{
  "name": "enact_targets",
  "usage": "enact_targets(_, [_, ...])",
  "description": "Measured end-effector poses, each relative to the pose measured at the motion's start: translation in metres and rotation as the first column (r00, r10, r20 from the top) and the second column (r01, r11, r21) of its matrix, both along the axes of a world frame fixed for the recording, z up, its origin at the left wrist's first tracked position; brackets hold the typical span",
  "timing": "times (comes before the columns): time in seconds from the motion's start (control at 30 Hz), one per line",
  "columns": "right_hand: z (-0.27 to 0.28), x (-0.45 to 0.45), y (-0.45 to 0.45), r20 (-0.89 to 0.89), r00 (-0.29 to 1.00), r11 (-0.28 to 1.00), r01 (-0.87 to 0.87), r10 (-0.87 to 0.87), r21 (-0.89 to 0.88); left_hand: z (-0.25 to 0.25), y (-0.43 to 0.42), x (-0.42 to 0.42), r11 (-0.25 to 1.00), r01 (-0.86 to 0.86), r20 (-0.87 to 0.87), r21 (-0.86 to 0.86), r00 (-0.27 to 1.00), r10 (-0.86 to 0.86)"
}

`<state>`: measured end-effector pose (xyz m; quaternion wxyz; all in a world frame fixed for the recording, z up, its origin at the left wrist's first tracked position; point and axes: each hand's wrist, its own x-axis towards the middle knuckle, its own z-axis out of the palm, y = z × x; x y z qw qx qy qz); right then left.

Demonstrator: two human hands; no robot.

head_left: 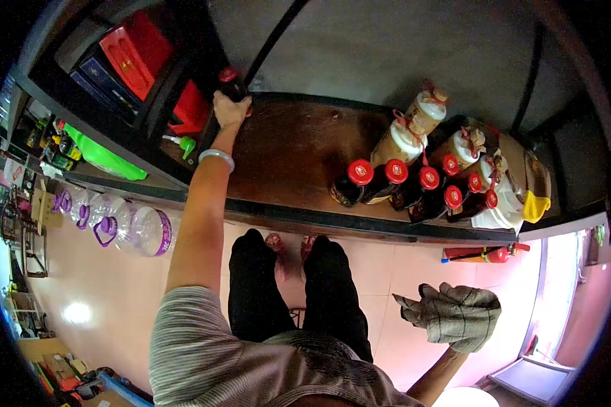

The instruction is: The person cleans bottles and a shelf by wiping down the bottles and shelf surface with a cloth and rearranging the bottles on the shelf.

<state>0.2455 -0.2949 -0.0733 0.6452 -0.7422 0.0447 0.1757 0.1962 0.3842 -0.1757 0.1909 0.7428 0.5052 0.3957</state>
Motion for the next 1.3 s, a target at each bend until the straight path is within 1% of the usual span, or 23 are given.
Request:
enact_targets(0.03, [0.001, 0.0, 0.002, 0.011, 1.0, 1.0, -0.006, 0.006, 0.002, 0.009, -0.013, -0.005, 0.992, 0.014, 0.0, 0.126, 1.0, -0.014])
enact_targets(0.07, [0.004, -0.003, 0.002, 0.018, 1.0, 1.0, -0.013, 0.013, 0.005, 0.018, -0.03, -0.009, 1.0, -0.024, 0.055, 0.02, 0.998, 0.023])
enact_targets(0.13, [0.009, -0.007, 0.005, 0.047, 0.998, 0.999, -0.041, 0.041, 0.018, 0.015, -0.043, -0.021, 0.993, 0.001, 0.176, 0.12, 0.984, -0.022])
enact_targets(0.17, [0.012, -0.01, 0.009, 0.068, 0.996, 0.998, -0.063, 0.061, 0.03, 0.029, -0.063, -0.031, 0.985, 0.011, 0.231, 0.172, 0.972, -0.051])
enact_targets(0.2, [0.016, -0.013, 0.014, 0.089, 0.992, 0.995, -0.088, 0.084, 0.045, 0.043, -0.088, -0.041, 0.993, 0.041, 0.284, 0.112, 0.956, -0.072])
enact_targets(0.3, [0.033, -0.029, 0.027, 0.181, 0.976, 0.984, -0.143, 0.121, 0.11, 0.087, -0.158, -0.083, 0.925, 0.355, 0.477, 0.133, 0.795, -0.374])
enact_targets(0.37, [0.045, -0.045, 0.032, 0.246, 0.962, 0.974, -0.161, 0.119, 0.16, 0.131, -0.232, -0.113, 0.815, 0.577, 0.569, 0.053, 0.654, -0.499])
enact_targets(0.43, [0.056, -0.059, 0.035, 0.313, 0.944, 0.966, -0.173, 0.106, 0.194, 0.139, -0.284, -0.135, 0.748, 0.659, 0.435, 0.076, 0.653, -0.619])
enact_targets(0.5, [0.058, -0.067, 0.032, 0.395, 0.91, 0.963, -0.208, 0.125, 0.173, 0.151, -0.342, -0.146, 0.655, 0.749, 0.141, 0.103, 0.641, -0.755])
enact_targets(0.57, [0.035, -0.057, 0.021, 0.571, 0.781, 0.961, -0.268, 0.254, -0.061, 0.139, -0.388, -0.14, 0.452, 0.892, 0.022, 0.02, 0.451, -0.892])
enact_targets(0.6, [0.028, -0.051, 0.017, 0.639, 0.697, 0.945, -0.274, 0.324, -0.18, 0.13, -0.413, -0.134, 0.375, 0.927, 0.011, 0.001, 0.375, -0.927])
enact_targets(0.67, [0.094, -0.073, 0.04, 0.604, 0.523, 0.799, -0.41, 0.602, -0.441, 0.113, -0.457, -0.117, 0.232, 0.972, -0.039, -0.026, 0.231, -0.972])
enact_targets(0.7, [0.097, -0.08, 0.045, 0.601, 0.461, 0.757, -0.418, 0.653, -0.502, 0.107, -0.474, -0.11, 0.169, 0.985, -0.078, -0.037, 0.165, -0.983])
enact_targets(0.73, [0.093, -0.084, 0.045, 0.603, 0.432, 0.741, -0.429, 0.671, -0.517, 0.101, -0.483, -0.107, 0.155, 0.986, -0.077, -0.067, 0.15, -0.986])
enact_targets(0.8, [0.08, -0.089, 0.038, 0.625, 0.497, 0.793, -0.466, 0.602, -0.393, 0.094, -0.495, -0.1, 0.128, 0.985, -0.071, -0.12, 0.12, -0.99])
enact_targets(0.93, [0.049, -0.095, 0.023, 0.569, 0.72, 0.882, -0.472, 0.398, -0.02, 0.098, -0.492, -0.097, 0.099, 0.988, -0.17, -0.119, 0.078, -0.982])
enact_targets(0.97, [0.043, -0.095, 0.02, 0.54, 0.766, 0.89, -0.452, 0.349, 0.065, 0.095, -0.49, -0.093, 0.084, 0.982, -0.166, -0.169, 0.056, -0.984])
enact_targets(1.03, [0.034, -0.094, 0.022, 0.471, 0.847, 0.882, -0.397, 0.247, 0.252, 0.096, -0.488, -0.096, 0.138, 0.988, -0.232, -0.071, 0.118, -0.966])
enact_targets(1.07, [0.031, -0.093, 0.024, 0.424, 0.883, 0.86, -0.365, 0.199, 0.356, 0.097, -0.486, -0.097, 0.137, 0.986, -0.236, -0.09, 0.113, -0.965])
enact_targets(1.13, [0.026, -0.09, 0.031, 0.311, 0.942, 0.772, -0.291, 0.127, 0.565, 0.097, -0.483, -0.097, 0.142, 0.982, -0.247, -0.121, 0.109, -0.963])
enact_targets(1.17, [0.027, -0.089, 0.037, 0.235, 0.966, 0.686, -0.246, 0.111, 0.684, 0.098, -0.484, -0.098, 0.149, 0.983, -0.209, -0.104, 0.125, -0.97])
enact_targets(1.23, [0.027, -0.081, 0.044, 0.066, 0.987, 0.425, -0.123, 0.147, 0.897, 0.099, -0.484, -0.098, 0.167, 0.984, -0.133, -0.063, 0.157, -0.979])
enact_targets(1.3, [-0.017, -0.052, 0.031, 0.024, 0.998, 0.292, -0.043, 0.066, 0.955, 0.1, -0.483, -0.097, 0.188, 0.978, 0.044, -0.085, 0.192, -0.98])
